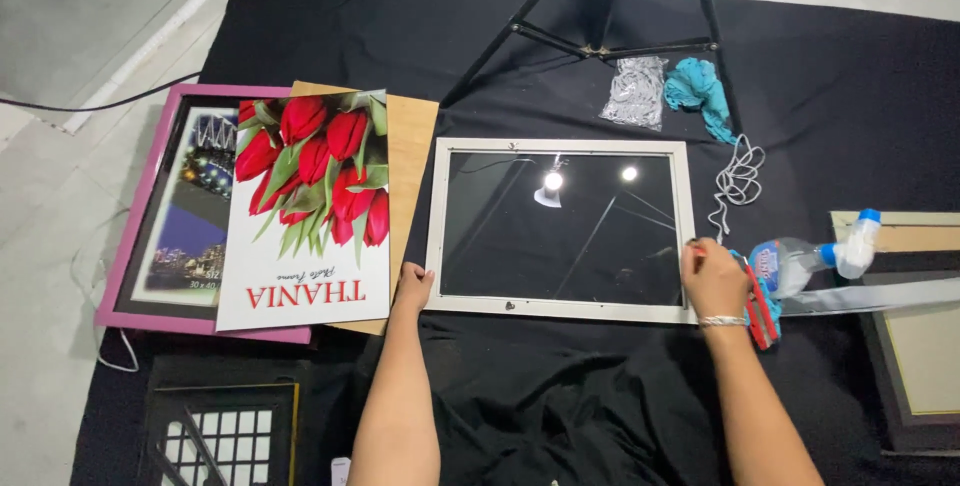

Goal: The person brushes the backboard of a picture frame to clean it, then uses a utility knife to pry the backboard open and removes the artwork and backboard from the frame.

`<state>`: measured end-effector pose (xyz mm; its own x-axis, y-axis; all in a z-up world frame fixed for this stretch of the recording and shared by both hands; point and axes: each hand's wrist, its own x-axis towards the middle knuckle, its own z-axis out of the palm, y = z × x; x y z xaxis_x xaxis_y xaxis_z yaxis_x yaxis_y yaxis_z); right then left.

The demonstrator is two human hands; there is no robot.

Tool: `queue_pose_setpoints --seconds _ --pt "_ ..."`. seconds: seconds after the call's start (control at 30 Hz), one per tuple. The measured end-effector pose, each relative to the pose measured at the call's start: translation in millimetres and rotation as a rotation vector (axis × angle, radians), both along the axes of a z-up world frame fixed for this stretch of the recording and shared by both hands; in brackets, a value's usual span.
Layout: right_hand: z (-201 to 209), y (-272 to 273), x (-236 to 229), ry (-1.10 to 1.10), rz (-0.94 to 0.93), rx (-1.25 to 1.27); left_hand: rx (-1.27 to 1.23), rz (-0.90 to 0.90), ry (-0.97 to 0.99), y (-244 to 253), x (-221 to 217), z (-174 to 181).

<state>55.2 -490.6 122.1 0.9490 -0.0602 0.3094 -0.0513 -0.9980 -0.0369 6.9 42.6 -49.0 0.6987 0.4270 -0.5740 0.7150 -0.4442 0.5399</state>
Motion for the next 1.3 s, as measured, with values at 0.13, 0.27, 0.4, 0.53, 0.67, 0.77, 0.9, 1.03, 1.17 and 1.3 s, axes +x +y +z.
queue_pose_setpoints --seconds 0.13,0.27,0.4,0.53,0.67,0.77,0.9,1.03,1.17,1.3 --pt "-28 61 19 0.222 -0.032 0.059 -0.027 0.023 0.006 -1 0 1" --pt "-24 151 21 0.141 0.116 0.16 -0.025 0.037 0.012 -4 -1 2" --pt "-19 240 24 0.105 0.295 0.31 -0.047 0.052 0.015 -7 -1 11" --pt "-20 305 28 0.136 0.361 0.462 -0.035 0.068 -0.001 -6 -1 5" --pt "-14 337 35 0.416 0.267 0.866 -0.08 0.1 -0.007 -5 1 -5" --pt "-16 331 43 0.488 0.143 1.023 -0.077 0.088 0.001 -4 1 -1" --pt "-33 291 51 0.527 0.074 0.959 -0.079 0.071 0.003 -2 2 -5" --pt "-27 214 61 0.525 0.029 0.89 -0.067 0.054 0.024 -4 0 0" --pt "-18 124 70 0.442 -0.054 0.777 -0.051 0.045 0.02 -1 1 -3" --pt "-53 19 87 0.352 -0.108 0.635 -0.043 0.05 0.012 -1 2 -7"
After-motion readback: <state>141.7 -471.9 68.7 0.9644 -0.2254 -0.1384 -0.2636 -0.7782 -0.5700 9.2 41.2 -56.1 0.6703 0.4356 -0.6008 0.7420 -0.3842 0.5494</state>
